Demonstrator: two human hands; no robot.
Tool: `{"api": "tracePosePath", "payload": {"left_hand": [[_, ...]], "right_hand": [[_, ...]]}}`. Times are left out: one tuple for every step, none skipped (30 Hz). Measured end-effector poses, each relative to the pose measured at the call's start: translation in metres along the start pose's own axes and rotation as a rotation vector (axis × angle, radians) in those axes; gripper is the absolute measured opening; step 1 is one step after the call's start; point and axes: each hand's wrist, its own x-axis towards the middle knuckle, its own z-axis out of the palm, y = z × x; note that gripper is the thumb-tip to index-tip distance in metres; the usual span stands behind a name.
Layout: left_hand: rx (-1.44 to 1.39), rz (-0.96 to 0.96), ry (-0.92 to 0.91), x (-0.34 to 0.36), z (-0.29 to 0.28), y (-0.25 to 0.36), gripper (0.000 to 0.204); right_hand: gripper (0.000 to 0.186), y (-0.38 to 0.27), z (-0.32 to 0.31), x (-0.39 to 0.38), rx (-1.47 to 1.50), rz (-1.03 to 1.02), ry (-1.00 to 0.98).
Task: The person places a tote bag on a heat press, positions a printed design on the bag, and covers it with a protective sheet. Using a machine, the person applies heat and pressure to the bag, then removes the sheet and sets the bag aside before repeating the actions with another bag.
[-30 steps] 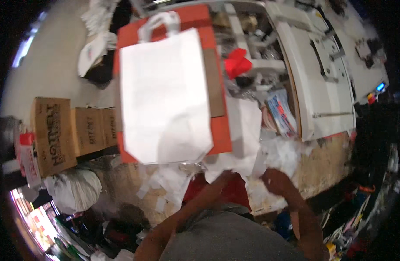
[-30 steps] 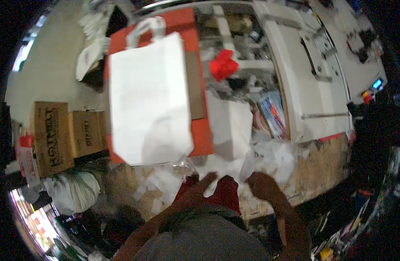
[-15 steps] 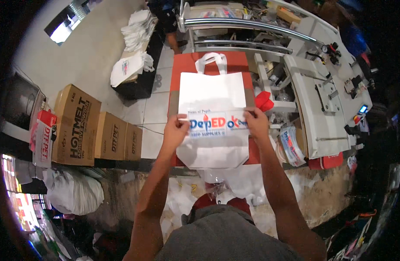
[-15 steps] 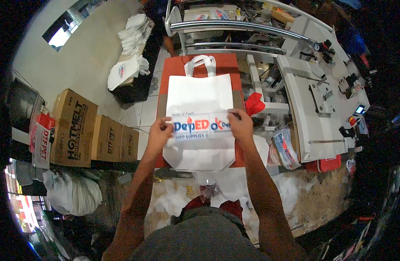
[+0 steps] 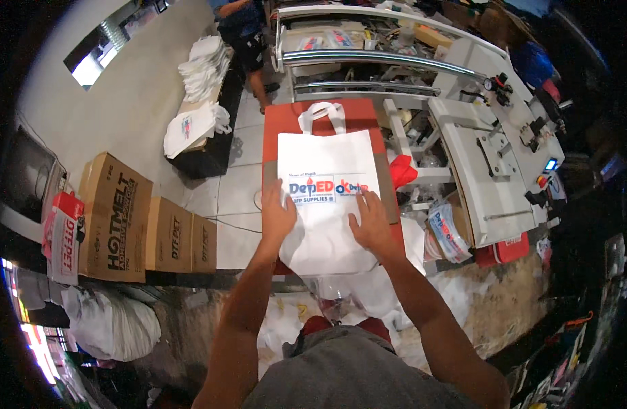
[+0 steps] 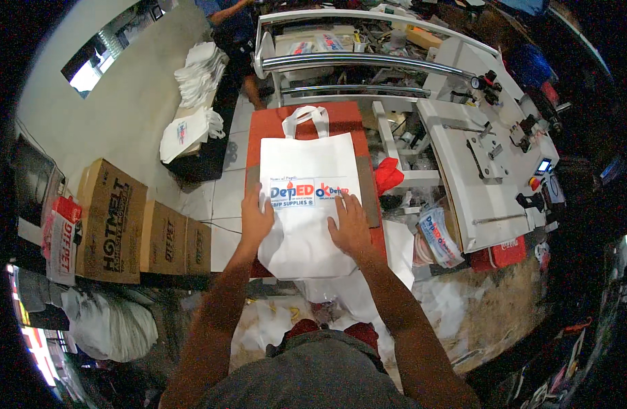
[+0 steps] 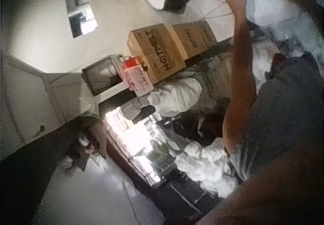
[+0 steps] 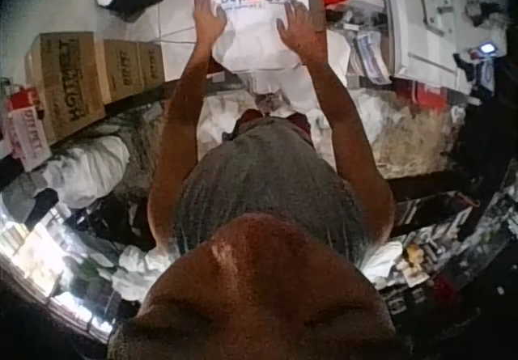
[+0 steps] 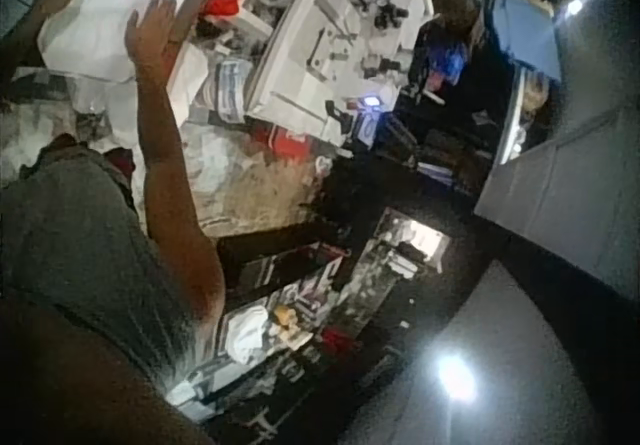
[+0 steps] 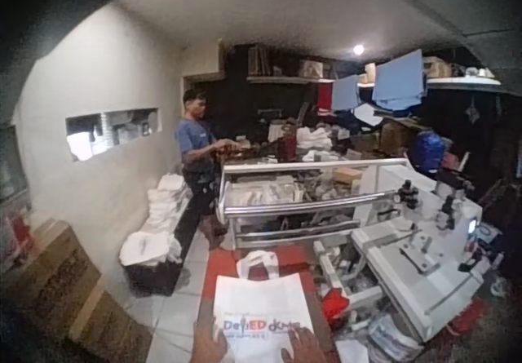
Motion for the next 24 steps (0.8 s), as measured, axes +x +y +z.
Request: {"api": "tracePosePath", "payload": {"left_hand": [[0.072, 0.067, -0.006, -0.011, -0.005, 0.007, 0.054], [0.138, 0.116, -0.029, -0.018, -0.01, 0.014, 0.055], [0.203, 0.163, -0.051, -0.024, -0.013, 0.019, 0.055], [0.267, 0.211, -0.073, -0.03, -0.015, 0.023, 0.055], [0.287, 0.151, -0.143, -0.038, -0.016, 0.023, 0.058], [0.298, 0.167, -0.14, -0.042, -0.016, 0.021, 0.056], [0.309, 0.183, -0.138, -0.046, -0.016, 0.019, 0.054], [0.319, 0.198, -0.136, -0.047, -0.015, 0.018, 0.052], [0.309, 0.2, -0.126, -0.048, -0.014, 0.016, 0.051], [0.299, 0.201, -0.114, -0.048, -0.013, 0.014, 0.049], [0.288, 0.203, -0.105, -0.048, -0.013, 0.013, 0.048], [0.295, 0.202, -0.111, -0.048, -0.012, 0.012, 0.048], [0.303, 0.202, -0.117, -0.049, -0.011, 0.012, 0.048], [0.316, 0.197, -0.121, -0.05, -0.012, 0.011, 0.048], [0.329, 0.197, -0.138, -0.05, -0.012, 0.01, 0.048], [0.341, 0.195, -0.156, -0.049, -0.011, 0.009, 0.048], [0.353, 0.193, -0.176, -0.048, -0.011, 0.009, 0.048], [0.348, 0.188, -0.179, -0.049, -0.011, 0.009, 0.048], [0.343, 0.184, -0.183, -0.049, -0.012, 0.009, 0.048], [0.335, 0.181, -0.185, -0.05, -0.011, 0.008, 0.048], [0.328, 0.178, -0.182, -0.05, -0.011, 0.008, 0.049], [0.33, 0.178, -0.174, -0.051, -0.012, 0.007, 0.049], [0.329, 0.18, -0.168, -0.051, -0.011, 0.007, 0.049], [0.329, 0.182, -0.162, -0.051, -0.011, 0.008, 0.049]], "right_hand": [[0.062, 0.0, 0.003, 0.0, -0.009, 0.002, 0.001], [0.063, 0.001, 0.004, -0.002, -0.02, 0.007, 0.001], [0.062, 0.001, 0.006, -0.002, -0.012, 0.005, 0.009], [0.061, 0.002, 0.007, -0.003, -0.005, 0.003, 0.017], [0.061, 0.001, 0.008, -0.002, 0.006, -0.004, 0.026], [0.06, 0.001, 0.008, -0.001, -0.004, -0.001, 0.008], [0.059, 0.001, 0.008, -0.001, -0.015, 0.002, -0.011], [0.058, 0.002, 0.009, -0.001, -0.027, 0.006, -0.03], [0.057, 0.002, 0.01, -0.001, -0.02, 0.0, -0.018], [0.056, 0.002, 0.011, 0.0, -0.013, -0.005, -0.005], [0.055, 0.003, 0.013, -0.001, -0.007, -0.01, 0.006], [0.055, 0.004, 0.014, -0.001, -0.007, -0.001, 0.006], [0.054, 0.006, 0.016, -0.001, -0.007, 0.007, 0.006], [0.054, 0.005, 0.017, 0.0, -0.001, 0.011, 0.004], [0.053, 0.006, 0.017, 0.0, -0.002, 0.008, 0.01], [0.053, 0.007, 0.016, 0.001, -0.003, 0.005, 0.016], [0.053, 0.007, 0.015, 0.0, -0.004, 0.004, 0.021], [0.053, 0.006, 0.015, -0.001, 0.0, 0.005, 0.019], [0.053, 0.006, 0.015, -0.001, 0.004, 0.006, 0.018], [0.053, 0.005, 0.014, -0.001, 0.005, 0.007, 0.018], [0.053, 0.004, 0.014, -0.001, 0.008, 0.01, 0.017], [0.053, 0.003, 0.014, -0.001, 0.011, 0.013, 0.016], [0.054, 0.003, 0.013, -0.002, 0.012, 0.018, 0.016], [0.054, 0.003, 0.013, -0.002, 0.014, 0.018, 0.015]]}}
